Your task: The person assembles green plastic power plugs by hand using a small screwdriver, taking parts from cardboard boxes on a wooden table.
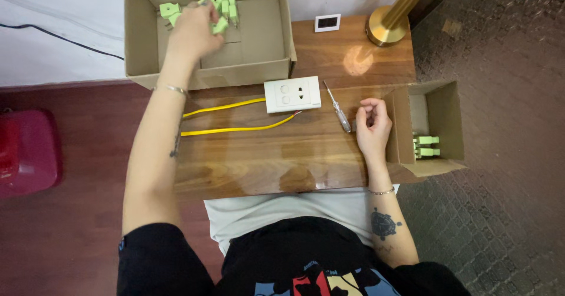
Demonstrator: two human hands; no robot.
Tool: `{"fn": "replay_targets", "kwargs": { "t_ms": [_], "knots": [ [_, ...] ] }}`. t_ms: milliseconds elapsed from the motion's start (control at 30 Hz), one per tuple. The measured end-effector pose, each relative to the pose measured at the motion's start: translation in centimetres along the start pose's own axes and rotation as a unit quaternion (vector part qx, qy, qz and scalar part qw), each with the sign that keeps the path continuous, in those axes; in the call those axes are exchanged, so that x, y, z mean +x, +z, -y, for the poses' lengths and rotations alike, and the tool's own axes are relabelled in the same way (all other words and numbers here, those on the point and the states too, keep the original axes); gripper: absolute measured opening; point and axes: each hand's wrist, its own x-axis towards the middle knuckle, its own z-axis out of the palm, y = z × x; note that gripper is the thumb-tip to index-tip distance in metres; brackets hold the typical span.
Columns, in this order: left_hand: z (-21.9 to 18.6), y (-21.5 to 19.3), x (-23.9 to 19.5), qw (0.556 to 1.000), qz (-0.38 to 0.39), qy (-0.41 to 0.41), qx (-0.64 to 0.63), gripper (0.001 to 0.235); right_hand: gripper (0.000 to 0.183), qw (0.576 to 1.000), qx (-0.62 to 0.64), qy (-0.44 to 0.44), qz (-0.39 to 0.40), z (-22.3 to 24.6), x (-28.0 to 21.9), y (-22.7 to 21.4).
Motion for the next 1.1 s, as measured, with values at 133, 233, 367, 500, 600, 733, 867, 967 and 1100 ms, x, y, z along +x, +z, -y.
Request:
{"fn": "replay_targets", "kwargs": {
  "t_ms": [133,233,367,500,600,733,867,967,1100],
  "knots": [
    [-5.9,-2.3,-3.7,0.991,-0.036,0.113,-0.061,0.035,0.014,1.0,-0.028,-0.003,0.009,-0.3,-0.1,0.0],
    [-9.1,-1.4,-5.8,0.972,-0.102,0.206,-0.054,0.034,0.012,0.998,-0.053,-0.001,0.019,-0.4,-0.1,0.2],
    [-12.8,0.5,-9.2,0.963,-0.079,0.237,-0.106,0.038,0.011,0.998,-0.051,0.001,0.026,-0.6,-0.1,0.1],
    [-15.0,2.9,-12.6,0.936,-0.063,0.305,-0.162,0.053,0.015,0.999,-0.041,-0.029,0.017,-2.5,0.0,0.2],
    [-15.2,6.6,-14.5,0.937,-0.048,0.3,-0.172,0.048,0.015,0.998,-0.049,-0.036,0.02,-2.6,0.1,0.1],
    [-14.7,11.0,-17.1,0.954,-0.021,0.249,-0.168,0.048,0.014,0.997,-0.052,-0.043,0.026,-2.9,0.1,0.2],
    [-13.9,13.8,-18.9,0.967,-0.031,0.223,-0.12,0.046,0.015,0.997,-0.052,-0.041,0.029,-2.6,0.2,0.3],
    [-13.4,15.0,-19.6,0.971,-0.09,0.211,-0.07,0.046,0.016,0.997,-0.053,-0.04,0.03,-2.4,0.2,0.3],
    [-13.5,15.1,-19.9,0.967,-0.124,0.212,-0.064,0.046,0.016,0.997,-0.057,-0.045,0.03,-2.5,0.1,0.3]
  ]
}}
